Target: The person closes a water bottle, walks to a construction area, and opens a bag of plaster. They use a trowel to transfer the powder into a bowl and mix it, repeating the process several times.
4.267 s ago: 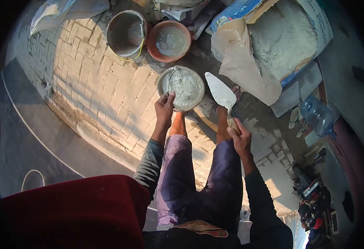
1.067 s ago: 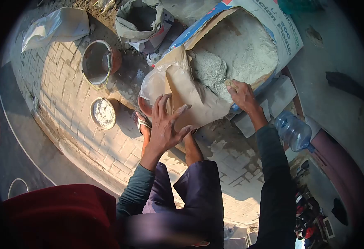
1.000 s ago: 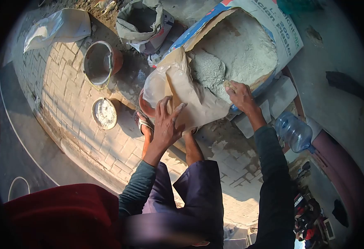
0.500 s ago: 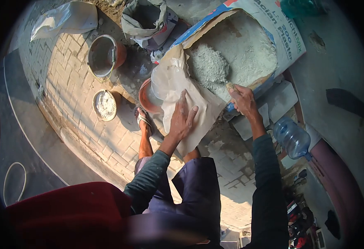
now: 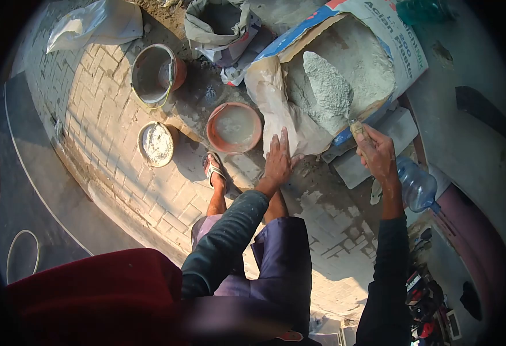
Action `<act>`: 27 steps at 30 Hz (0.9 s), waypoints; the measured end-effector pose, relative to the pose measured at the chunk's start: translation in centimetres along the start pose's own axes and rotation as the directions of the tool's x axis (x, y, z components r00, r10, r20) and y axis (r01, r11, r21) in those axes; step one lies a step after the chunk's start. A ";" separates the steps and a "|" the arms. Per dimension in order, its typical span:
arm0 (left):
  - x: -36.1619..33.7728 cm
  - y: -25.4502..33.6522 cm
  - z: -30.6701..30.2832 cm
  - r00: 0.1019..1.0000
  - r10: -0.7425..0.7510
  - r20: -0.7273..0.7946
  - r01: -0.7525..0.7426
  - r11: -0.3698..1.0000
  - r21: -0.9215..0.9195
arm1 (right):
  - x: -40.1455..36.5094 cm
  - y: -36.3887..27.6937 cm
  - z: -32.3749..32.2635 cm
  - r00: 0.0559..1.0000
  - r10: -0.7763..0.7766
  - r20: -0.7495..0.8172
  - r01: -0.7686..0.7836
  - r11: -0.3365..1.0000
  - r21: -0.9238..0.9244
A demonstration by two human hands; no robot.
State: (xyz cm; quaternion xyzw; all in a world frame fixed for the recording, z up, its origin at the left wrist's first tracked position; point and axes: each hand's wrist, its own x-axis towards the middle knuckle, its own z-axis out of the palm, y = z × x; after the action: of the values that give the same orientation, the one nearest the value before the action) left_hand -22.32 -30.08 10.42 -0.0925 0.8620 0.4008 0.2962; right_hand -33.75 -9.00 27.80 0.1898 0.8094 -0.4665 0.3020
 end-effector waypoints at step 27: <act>-4.4 -8.7 6.5 0.987 0.147 -0.070 -0.160 0.951 -0.266 | 10.6 16.2 31.5 0.959 0.076 0.273 0.063 0.883 -0.466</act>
State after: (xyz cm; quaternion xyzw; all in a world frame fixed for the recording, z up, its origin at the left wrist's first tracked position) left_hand -12.49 -31.31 4.18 -0.0747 0.8107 0.5343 0.2275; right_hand -22.30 -28.10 -1.67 0.0449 0.8458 -0.2779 0.4533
